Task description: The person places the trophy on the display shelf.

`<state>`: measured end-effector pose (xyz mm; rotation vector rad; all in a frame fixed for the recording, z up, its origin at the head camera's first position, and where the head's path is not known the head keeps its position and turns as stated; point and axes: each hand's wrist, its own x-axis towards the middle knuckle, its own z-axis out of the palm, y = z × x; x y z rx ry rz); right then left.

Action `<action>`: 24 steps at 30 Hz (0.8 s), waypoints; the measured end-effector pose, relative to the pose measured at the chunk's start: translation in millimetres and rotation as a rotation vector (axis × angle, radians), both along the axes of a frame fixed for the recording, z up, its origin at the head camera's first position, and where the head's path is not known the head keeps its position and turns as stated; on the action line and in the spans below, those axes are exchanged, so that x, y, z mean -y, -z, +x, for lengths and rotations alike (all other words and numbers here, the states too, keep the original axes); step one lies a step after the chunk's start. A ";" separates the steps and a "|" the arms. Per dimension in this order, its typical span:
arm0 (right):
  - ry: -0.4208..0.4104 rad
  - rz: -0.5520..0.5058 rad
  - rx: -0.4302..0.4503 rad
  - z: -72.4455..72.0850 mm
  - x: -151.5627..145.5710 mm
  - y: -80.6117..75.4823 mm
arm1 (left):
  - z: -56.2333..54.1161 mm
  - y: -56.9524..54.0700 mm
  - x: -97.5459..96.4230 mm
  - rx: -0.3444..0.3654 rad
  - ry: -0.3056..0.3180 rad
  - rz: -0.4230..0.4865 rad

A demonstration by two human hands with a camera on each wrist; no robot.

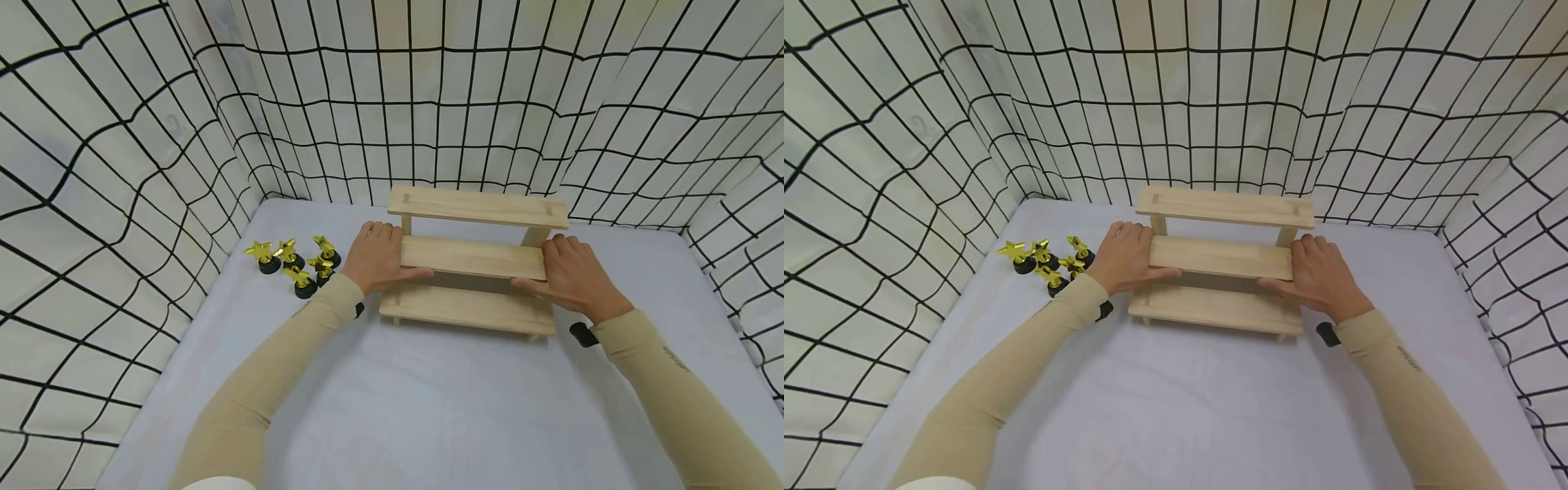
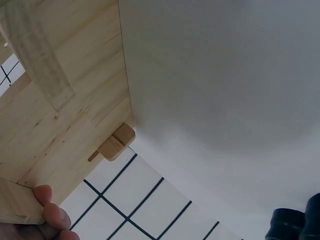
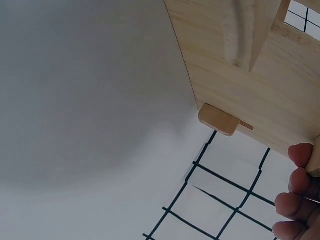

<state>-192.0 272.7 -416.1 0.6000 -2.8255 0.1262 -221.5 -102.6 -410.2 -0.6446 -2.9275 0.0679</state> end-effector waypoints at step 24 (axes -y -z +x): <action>-0.022 0.003 0.024 -11.5 24.2 -1.6 | 6.0 0.0 26.0 -0.024 -0.027 0.033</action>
